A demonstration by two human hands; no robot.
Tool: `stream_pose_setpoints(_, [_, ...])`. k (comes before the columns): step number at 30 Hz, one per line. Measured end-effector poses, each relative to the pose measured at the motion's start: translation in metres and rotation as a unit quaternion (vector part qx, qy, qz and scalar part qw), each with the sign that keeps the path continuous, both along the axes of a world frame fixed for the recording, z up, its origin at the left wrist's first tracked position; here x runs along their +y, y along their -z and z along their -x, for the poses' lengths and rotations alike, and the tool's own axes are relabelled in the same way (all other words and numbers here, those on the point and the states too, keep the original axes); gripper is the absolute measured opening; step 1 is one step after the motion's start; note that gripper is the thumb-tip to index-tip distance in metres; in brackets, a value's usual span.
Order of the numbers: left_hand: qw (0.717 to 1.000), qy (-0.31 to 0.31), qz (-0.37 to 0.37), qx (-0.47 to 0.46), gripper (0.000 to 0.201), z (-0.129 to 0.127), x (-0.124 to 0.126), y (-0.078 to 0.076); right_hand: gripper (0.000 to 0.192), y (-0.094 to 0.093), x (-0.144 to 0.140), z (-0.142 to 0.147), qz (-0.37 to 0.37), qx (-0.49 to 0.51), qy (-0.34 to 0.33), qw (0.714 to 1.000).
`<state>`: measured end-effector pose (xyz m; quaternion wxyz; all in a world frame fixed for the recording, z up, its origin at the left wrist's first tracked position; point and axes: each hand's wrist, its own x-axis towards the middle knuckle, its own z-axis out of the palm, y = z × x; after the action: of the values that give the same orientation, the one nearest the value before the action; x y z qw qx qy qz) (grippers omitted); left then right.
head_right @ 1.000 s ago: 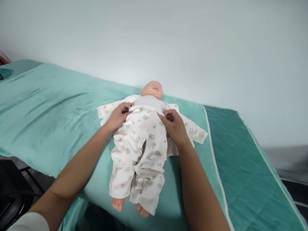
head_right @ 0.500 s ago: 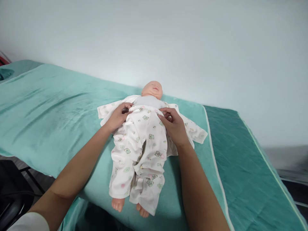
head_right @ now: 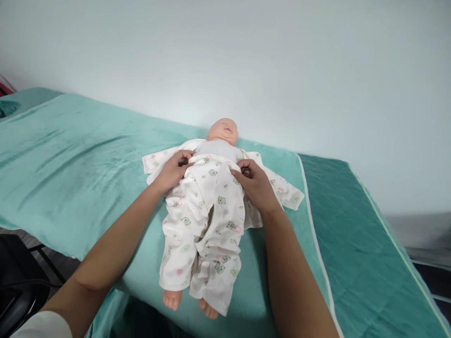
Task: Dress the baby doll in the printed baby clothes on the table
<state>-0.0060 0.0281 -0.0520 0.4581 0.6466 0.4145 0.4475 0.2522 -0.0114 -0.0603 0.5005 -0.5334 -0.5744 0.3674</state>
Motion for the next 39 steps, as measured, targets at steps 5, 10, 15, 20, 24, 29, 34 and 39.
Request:
stream_pose_setpoints(5, [1.0, 0.004, -0.007, 0.0, 0.006, 0.001, 0.001, 0.001, 0.024, 0.0, 0.0, -0.001, -0.027, -0.017, -0.017, 0.999])
stream_pose_setpoints(10, [1.0, -0.002, -0.01, -0.004, 0.006, 0.0, 0.0, 0.001, 0.03, 0.0, 0.001, -0.001, -0.067, -0.045, -0.025, 0.996])
stream_pose_setpoints(15, [0.999, -0.014, -0.02, -0.026, 0.01, -0.002, -0.001, 0.001, 0.028, -0.002, -0.002, 0.0, -0.031, -0.03, -0.023, 0.999])
stream_pose_setpoints(20, [0.999, -0.016, -0.028, -0.028, 0.011, -0.002, -0.002, 0.002, 0.03, -0.002, -0.003, 0.002, -0.013, -0.008, -0.023, 1.0])
stream_pose_setpoints(24, [0.999, -0.013, -0.029, -0.03, 0.012, -0.002, -0.002, 0.002, 0.032, -0.002, -0.003, 0.002, -0.013, -0.006, -0.027, 1.0])
stream_pose_setpoints(29, [0.999, -0.019, -0.027, -0.023, 0.011, -0.002, -0.002, 0.001, 0.033, -0.001, -0.002, 0.0, -0.008, -0.026, -0.022, 0.999])
stream_pose_setpoints(34, [1.0, -0.003, -0.012, 0.001, 0.007, 0.0, 0.0, -0.002, 0.036, 0.002, -0.001, -0.001, -0.008, -0.022, -0.028, 0.999])
stream_pose_setpoints(39, [0.999, -0.011, -0.027, 0.041, 0.004, 0.002, -0.001, -0.007, 0.032, 0.001, 0.0, -0.011, 0.035, 0.022, -0.057, 0.998])
